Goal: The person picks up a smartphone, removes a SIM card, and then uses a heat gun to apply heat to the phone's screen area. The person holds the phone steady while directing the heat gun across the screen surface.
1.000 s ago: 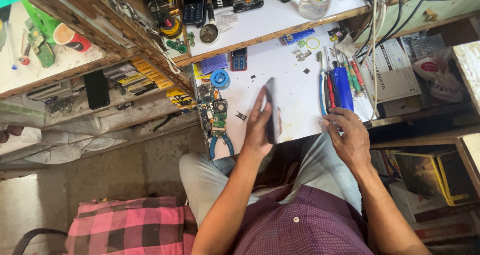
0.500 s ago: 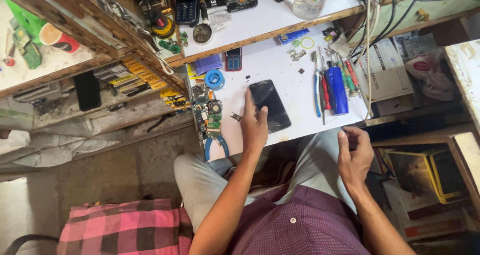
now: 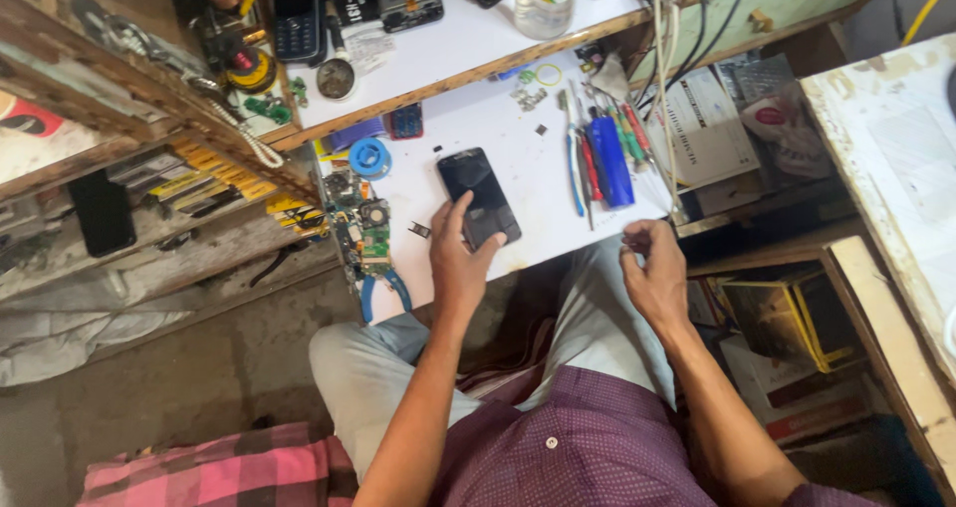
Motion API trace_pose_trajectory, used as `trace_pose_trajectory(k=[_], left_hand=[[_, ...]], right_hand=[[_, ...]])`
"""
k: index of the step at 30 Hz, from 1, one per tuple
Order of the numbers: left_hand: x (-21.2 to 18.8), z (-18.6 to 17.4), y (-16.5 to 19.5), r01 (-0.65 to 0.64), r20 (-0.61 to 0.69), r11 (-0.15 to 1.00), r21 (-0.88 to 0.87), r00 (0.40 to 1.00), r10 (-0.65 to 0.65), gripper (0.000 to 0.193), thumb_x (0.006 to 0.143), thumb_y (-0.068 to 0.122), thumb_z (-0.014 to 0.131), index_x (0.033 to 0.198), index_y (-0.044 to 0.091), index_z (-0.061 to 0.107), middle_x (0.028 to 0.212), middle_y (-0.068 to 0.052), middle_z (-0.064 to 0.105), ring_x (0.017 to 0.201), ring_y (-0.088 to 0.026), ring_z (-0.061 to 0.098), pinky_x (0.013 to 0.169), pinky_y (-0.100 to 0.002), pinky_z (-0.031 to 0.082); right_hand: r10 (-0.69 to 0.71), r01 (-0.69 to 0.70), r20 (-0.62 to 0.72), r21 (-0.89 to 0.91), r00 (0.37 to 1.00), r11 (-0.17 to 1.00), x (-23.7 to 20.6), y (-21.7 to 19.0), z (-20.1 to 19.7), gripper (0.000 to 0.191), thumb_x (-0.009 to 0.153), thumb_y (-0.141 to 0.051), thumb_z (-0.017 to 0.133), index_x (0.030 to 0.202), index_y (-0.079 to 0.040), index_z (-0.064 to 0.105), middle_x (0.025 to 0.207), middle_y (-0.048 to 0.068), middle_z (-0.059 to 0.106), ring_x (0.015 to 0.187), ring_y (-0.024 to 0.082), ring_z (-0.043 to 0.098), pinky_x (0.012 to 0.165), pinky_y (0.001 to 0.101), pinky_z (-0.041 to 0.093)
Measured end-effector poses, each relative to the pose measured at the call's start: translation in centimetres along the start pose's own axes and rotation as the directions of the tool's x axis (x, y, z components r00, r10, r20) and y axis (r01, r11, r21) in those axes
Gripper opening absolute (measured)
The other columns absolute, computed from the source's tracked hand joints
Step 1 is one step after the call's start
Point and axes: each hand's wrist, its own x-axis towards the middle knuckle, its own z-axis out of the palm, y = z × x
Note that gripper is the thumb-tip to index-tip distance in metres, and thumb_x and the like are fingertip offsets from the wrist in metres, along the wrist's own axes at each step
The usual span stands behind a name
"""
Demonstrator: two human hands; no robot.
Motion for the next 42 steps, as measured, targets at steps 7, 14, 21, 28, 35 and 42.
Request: trace_pose_trajectory(k=[7, 14, 21, 28, 35, 42], left_hand=[[3.8, -0.1, -1.4, -0.028, -0.025, 1.000, -0.002, 0.999, 0.028, 0.070, 0.077, 0.013, 0.088, 0.140, 0.009, 0.059, 0.146, -0.017, 0.054, 0.123, -0.030, 0.061, 0.088, -0.034, 0.055], [5.1, -0.5, -1.9, -0.014, 0.015, 0.999, -0.044, 1.000, 0.014, 0.067, 0.079, 0.013, 0.087, 0.140, 0.007, 0.060, 0.147, -0.015, 0.052, 0.119, -0.024, 0.064, 0.076, -0.030, 0.059], [5.0, -0.5, -1.5, -0.037, 0.018, 0.991, -0.132, 0.999, 0.039, 0.065, 0.080, 0.011, 0.086, 0.139, 0.006, 0.059, 0.148, -0.014, 0.051, 0.121, -0.022, 0.064, 0.079, -0.028, 0.062], [5.3, -0.9, -1.9, 0.035, 0.070, 0.983, -0.181, 0.997, -0.022, 0.063, 0.080, 0.006, 0.085, 0.137, 0.003, 0.060, 0.149, -0.014, 0.050, 0.107, -0.019, 0.068, 0.080, -0.028, 0.061], [6.0, -1.1, -1.7, 0.078, 0.098, 0.972, -0.222, 0.994, -0.057, 0.061, 0.081, 0.006, 0.083, 0.138, 0.000, 0.059, 0.149, -0.014, 0.048, 0.105, -0.017, 0.068, 0.081, -0.027, 0.062], [5.4, -1.5, -1.6, 0.130, 0.091, 0.979, -0.155, 0.989, -0.117, 0.059, 0.084, 0.010, 0.082, 0.139, 0.002, 0.060, 0.151, -0.012, 0.049, 0.107, -0.015, 0.062, 0.081, -0.027, 0.059]], right_hand=[[-0.023, 0.019, 0.017, 0.199, 1.000, 0.980, 1.4, -1.2, 0.6, 0.038, 0.090, -0.004, 0.062, 0.127, -0.004, 0.055, 0.120, 0.013, 0.065, 0.106, 0.023, 0.066, 0.086, 0.0353, 0.053], [0.193, -0.055, -0.421, 0.318, 0.886, 0.946, -1.9, 0.2, -1.1, 0.081, 0.106, -0.026, 0.061, 0.165, -0.001, 0.011, 0.169, 0.024, 0.018, 0.157, 0.030, 0.022, 0.128, 0.0405, 0.018], [0.462, -0.094, -0.319, 0.733, 0.827, 0.674, 4.3, 0.4, -0.7, 0.091, 0.108, -0.056, 0.044, 0.163, 0.003, 0.002, 0.174, 0.021, 0.009, 0.161, 0.028, 0.015, 0.129, 0.0371, 0.012], [0.348, -0.011, -0.261, 0.787, 0.900, 0.617, 6.1, -1.3, -1.1, 0.089, 0.105, -0.056, 0.045, 0.164, -0.003, 0.005, 0.173, 0.016, 0.013, 0.158, 0.026, 0.015, 0.127, 0.0385, 0.014], [0.257, -0.061, -0.110, 0.815, 0.960, 0.576, 12.8, -2.1, 0.3, 0.080, 0.109, -0.053, 0.042, 0.165, -0.007, 0.009, 0.175, 0.008, 0.006, 0.161, 0.021, 0.008, 0.129, 0.0370, 0.011], [0.208, -0.108, -0.141, 0.514, 0.968, 0.851, 18.1, -0.7, 1.8, 0.069, 0.108, -0.031, 0.049, 0.165, -0.007, 0.019, 0.171, 0.016, 0.022, 0.156, 0.024, 0.027, 0.125, 0.0346, 0.022]])
